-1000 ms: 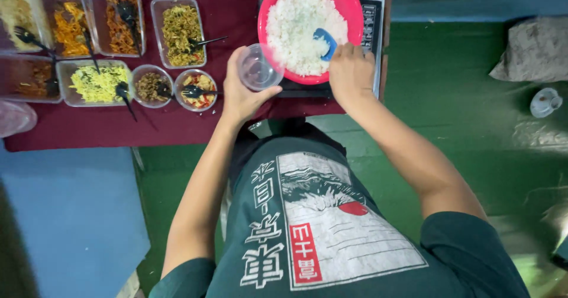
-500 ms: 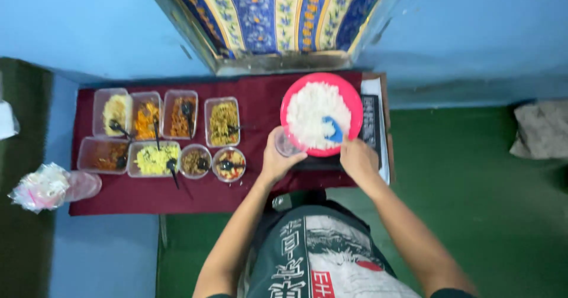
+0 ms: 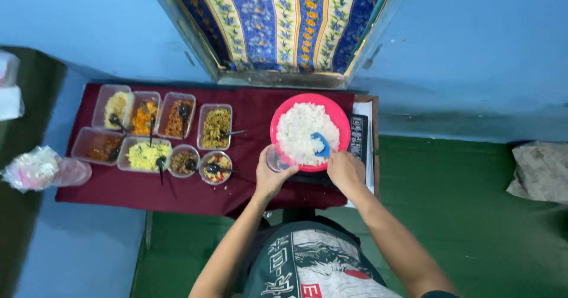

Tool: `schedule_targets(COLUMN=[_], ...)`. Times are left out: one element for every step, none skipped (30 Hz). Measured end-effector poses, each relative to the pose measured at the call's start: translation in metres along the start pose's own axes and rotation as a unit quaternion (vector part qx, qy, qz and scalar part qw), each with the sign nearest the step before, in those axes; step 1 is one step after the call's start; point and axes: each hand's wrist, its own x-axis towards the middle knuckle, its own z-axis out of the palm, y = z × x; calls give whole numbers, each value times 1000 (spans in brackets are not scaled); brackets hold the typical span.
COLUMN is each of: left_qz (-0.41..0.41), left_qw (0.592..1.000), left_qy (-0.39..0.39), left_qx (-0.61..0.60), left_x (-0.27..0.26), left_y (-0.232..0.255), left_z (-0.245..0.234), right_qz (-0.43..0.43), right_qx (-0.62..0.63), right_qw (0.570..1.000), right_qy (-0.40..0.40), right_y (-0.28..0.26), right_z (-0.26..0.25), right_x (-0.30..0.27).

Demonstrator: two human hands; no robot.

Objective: Packing items into boxes and portioning rice into containers

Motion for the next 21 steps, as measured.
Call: schedule_targets(left_qz=[-7,15,32,18,36,53,40,51,62,50,47,43,35,37,43,39,43,48,44,75,110], left_qw=[1000,1000,999,1000,999,999,999,998,998,998,999,999,999,999,999,999,999,998,999,996,993], left_qy=[3,7,10,11,8,5,4,7,9,8,3,-2,-5,-9,-14,-17,-21,-25,-28,-20,-13], left_qx=[-1,-13,-24,-23,-18,-14,-15,-21,-27,-28,-23,-18,-16,-4,8,8,12,15,16,33,47], left_x=[3,6,1,0,-1,0,-3,-5,-4,-8,-8,-9,-7,-6,-2,-1,-1,-1,-1,-1,2], left_y=[-6,-12,-24,-22,-21,-19,-18,-16,-15,-12,-7,-2,-5,-7,-9,-7,-6,-5,-2,2,7], left_z=[6,12,16,14,14,13,15,16,16,15,13,12,10,9,9,8,5,3,-1,-5,-8], right_qz=[-1,-14,-23,-21,-22,-23,-19,-36,-53,-48,-47,-45,-39,-35,-33,-29,-20,-10,-6,7,18], right_qx=[-3,6,15,11,34,56,51,77,104,100,136,171,170,183,196,196,231,266,266,292,317], right_qw=[1000,1000,1000,1000,999,998,998,996,993,994,990,984,985,982,979,980,972,963,963,955,946], right_qy=[-7,1,3,-10,-6,-2,-13,-9,-4,-14,3,20,13,23,37,34,41,48,46,54,65], right_y=[2,3,6,6,7,7,18,29,37,46,53,60,61,62,62,66,70,74,72,70,68], right_z=[2,4,11,12,13,13,25,37,50,63,76,89,89,89,87,92,98,103,102,100,96], right_x=[4,9,6,6,8,11,18,25,33,42,51,61,60,59,61,66,69,72,67,62,60])
